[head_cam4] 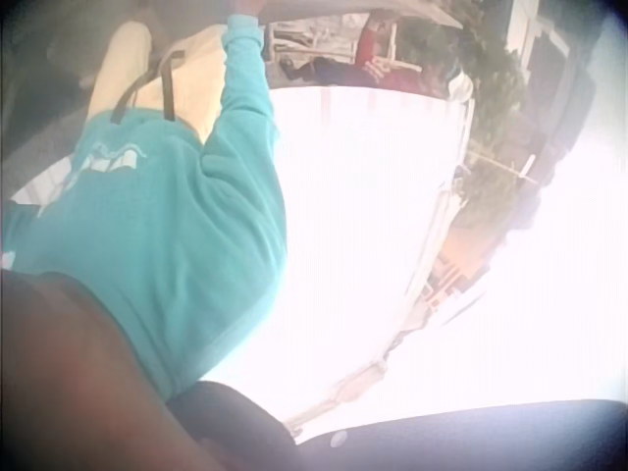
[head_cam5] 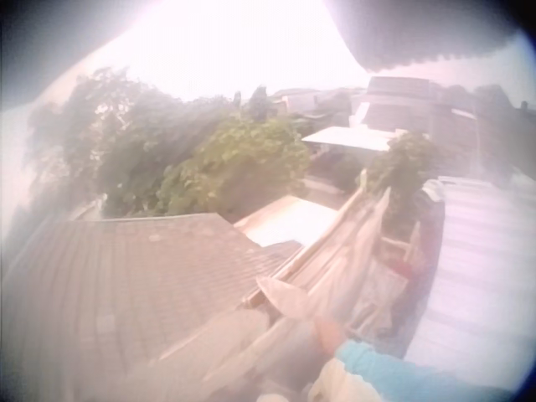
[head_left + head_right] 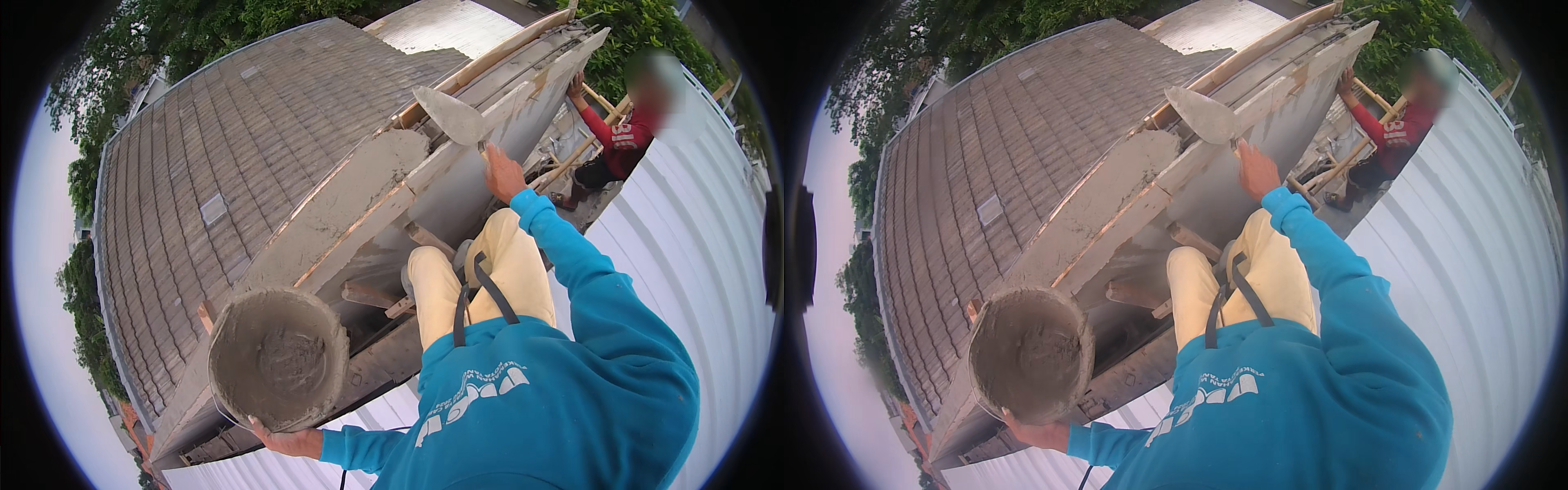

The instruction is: The person scoops wet cement from a bucket using a trowel and applies it to the edge of a roof, smoothing the surface. Another worker is visible nearby also applying cement.

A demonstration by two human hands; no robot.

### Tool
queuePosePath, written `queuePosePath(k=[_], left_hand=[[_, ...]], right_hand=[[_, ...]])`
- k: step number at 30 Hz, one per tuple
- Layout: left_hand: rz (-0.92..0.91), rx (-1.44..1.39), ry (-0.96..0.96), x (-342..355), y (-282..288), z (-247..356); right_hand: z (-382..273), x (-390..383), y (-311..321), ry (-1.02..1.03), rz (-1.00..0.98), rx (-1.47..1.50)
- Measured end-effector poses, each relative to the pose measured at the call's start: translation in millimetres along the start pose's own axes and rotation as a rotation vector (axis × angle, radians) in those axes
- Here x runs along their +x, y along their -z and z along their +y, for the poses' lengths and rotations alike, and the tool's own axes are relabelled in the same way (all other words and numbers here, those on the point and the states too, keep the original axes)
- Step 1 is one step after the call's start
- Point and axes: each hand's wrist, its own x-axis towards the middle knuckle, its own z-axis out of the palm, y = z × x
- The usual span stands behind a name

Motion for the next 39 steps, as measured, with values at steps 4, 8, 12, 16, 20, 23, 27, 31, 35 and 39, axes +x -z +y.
queuePosePath(k=[4,8,12,16,20,23,27,31,35,39], left_hand=[[0.008,0.290,-0.194,-0.2,-2.4,5.1],[0.005,0.105,-0.139,3.0,-29.4,11.0],[-0.151,0.107,-0.297,17.5,-28.8,-2.3],[-0.367,-0.108,-0.201,-14.0,-93.7,12.8],[-0.433,-0.405,0.154,-36.2,-157.0,29.1],[-0.518,-0.483,0.237,-49.9,-178.5,29.6],[-0.733,-0.539,0.212,-66.3,-208.2,23.0],[-0.824,-0.457,0.076,-86.9,-231.4,29.8],[-0.922,-0.374,-0.077,-99.9,-246.8,33.7],[-1.002,-0.339,-0.268,-96.6,-255.3,33.8]], right_hand=[[43.0,-45.2,9.4,0.060,-0.075,0.055],[101.1,-103.3,23.4,0.140,0.128,-0.045],[109.2,-155.4,63.0,-0.071,-0.012,-0.080],[96.4,-192.3,68.2,-0.253,0.131,0.097],[51.2,-181.4,75.5,-0.261,0.201,0.317],[6.8,-169.3,94.5,-0.331,0.088,0.505],[-42.1,-142.7,155.5,-0.107,-0.085,0.527],[-90.8,-97.1,210.9,0.379,-0.011,0.332],[-134.9,-38.0,206.5,0.553,-0.106,0.072],[-170.7,-10.1,163.1,0.593,-0.123,-0.046]])
